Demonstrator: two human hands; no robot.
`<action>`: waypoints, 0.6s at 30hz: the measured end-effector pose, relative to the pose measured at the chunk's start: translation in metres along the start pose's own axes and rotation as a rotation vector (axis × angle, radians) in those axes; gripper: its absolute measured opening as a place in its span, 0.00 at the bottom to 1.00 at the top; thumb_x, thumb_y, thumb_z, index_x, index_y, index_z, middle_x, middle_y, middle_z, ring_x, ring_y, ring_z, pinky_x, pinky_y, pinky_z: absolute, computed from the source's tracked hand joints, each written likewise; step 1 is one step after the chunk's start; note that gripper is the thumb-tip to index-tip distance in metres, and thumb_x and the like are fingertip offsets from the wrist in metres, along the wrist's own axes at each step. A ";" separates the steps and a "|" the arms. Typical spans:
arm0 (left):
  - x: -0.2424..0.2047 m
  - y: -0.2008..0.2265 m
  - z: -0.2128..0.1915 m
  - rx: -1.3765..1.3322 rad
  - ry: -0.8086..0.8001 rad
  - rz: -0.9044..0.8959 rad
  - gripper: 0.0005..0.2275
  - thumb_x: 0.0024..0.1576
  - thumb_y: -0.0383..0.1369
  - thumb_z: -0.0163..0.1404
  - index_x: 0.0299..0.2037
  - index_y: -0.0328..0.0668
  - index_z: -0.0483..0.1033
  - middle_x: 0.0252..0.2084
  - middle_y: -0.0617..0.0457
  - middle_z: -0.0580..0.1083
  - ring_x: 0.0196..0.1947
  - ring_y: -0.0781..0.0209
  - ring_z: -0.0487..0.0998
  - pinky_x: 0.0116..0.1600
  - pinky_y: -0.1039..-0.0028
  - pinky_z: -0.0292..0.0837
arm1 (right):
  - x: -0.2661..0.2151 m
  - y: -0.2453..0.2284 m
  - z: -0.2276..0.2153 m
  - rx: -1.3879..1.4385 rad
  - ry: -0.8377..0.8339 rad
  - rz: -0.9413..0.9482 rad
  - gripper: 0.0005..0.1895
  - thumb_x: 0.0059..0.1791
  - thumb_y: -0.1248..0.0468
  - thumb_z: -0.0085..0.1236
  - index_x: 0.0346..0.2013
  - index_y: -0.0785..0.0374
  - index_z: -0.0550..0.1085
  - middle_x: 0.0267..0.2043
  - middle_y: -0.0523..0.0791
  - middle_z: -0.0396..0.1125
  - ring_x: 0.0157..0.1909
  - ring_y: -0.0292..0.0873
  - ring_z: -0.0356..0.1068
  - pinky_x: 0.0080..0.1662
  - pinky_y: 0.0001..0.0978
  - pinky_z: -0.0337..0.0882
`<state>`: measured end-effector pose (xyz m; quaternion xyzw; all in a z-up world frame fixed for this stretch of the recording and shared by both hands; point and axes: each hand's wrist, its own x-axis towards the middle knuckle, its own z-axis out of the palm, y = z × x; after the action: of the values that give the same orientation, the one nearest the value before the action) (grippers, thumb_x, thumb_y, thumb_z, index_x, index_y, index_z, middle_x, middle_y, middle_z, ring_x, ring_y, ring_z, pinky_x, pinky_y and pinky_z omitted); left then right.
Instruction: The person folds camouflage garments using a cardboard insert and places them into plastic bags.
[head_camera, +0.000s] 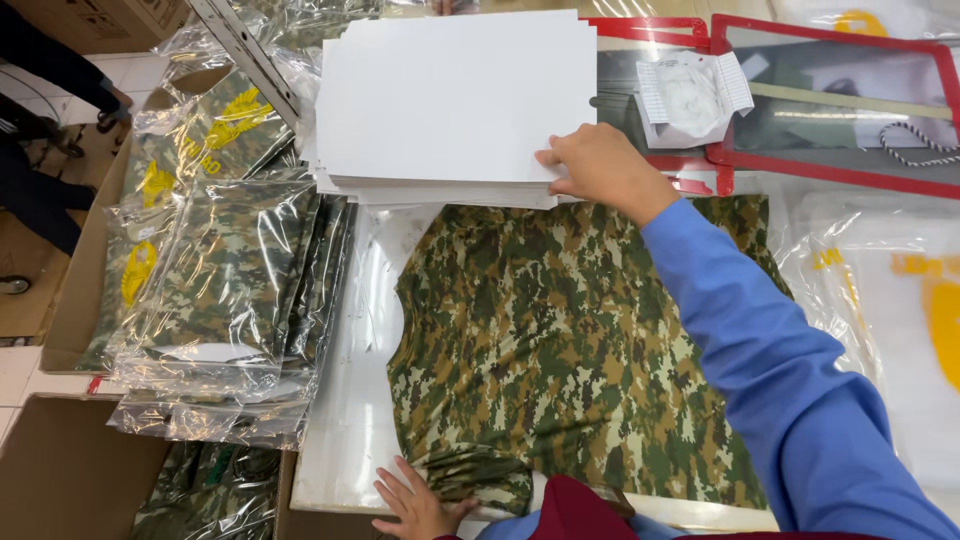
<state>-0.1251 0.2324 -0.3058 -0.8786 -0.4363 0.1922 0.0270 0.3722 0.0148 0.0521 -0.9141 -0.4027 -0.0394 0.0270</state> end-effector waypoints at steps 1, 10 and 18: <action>0.000 -0.004 0.003 0.054 0.051 -0.041 0.90 0.09 0.79 0.75 0.78 0.57 0.21 0.82 0.46 0.28 0.81 0.45 0.33 0.65 0.28 0.52 | 0.005 0.002 -0.013 0.002 -0.165 0.041 0.27 0.43 0.43 0.68 0.53 0.48 0.79 0.62 0.48 0.71 0.52 0.54 0.73 0.46 0.50 0.71; -0.001 0.011 -0.102 -0.479 -0.009 0.238 0.71 0.37 0.51 0.77 0.77 0.52 0.22 0.81 0.45 0.25 0.80 0.39 0.25 0.65 0.22 0.32 | 0.034 0.003 -0.057 0.115 -0.448 0.093 0.16 0.53 0.51 0.56 0.54 0.44 0.81 0.52 0.33 0.77 0.57 0.43 0.71 0.56 0.36 0.67; -0.017 0.073 -0.177 -0.779 0.069 0.555 0.60 0.46 0.55 0.65 0.77 0.43 0.29 0.81 0.45 0.36 0.80 0.41 0.32 0.71 0.29 0.22 | 0.002 0.015 -0.013 0.141 0.266 -0.081 0.07 0.53 0.65 0.57 0.38 0.53 0.82 0.18 0.40 0.70 0.21 0.44 0.67 0.35 0.40 0.70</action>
<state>-0.0153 0.1959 -0.1522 -0.9125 -0.2236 -0.0148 -0.3423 0.3841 0.0046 0.0647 -0.8796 -0.4339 -0.1330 0.1426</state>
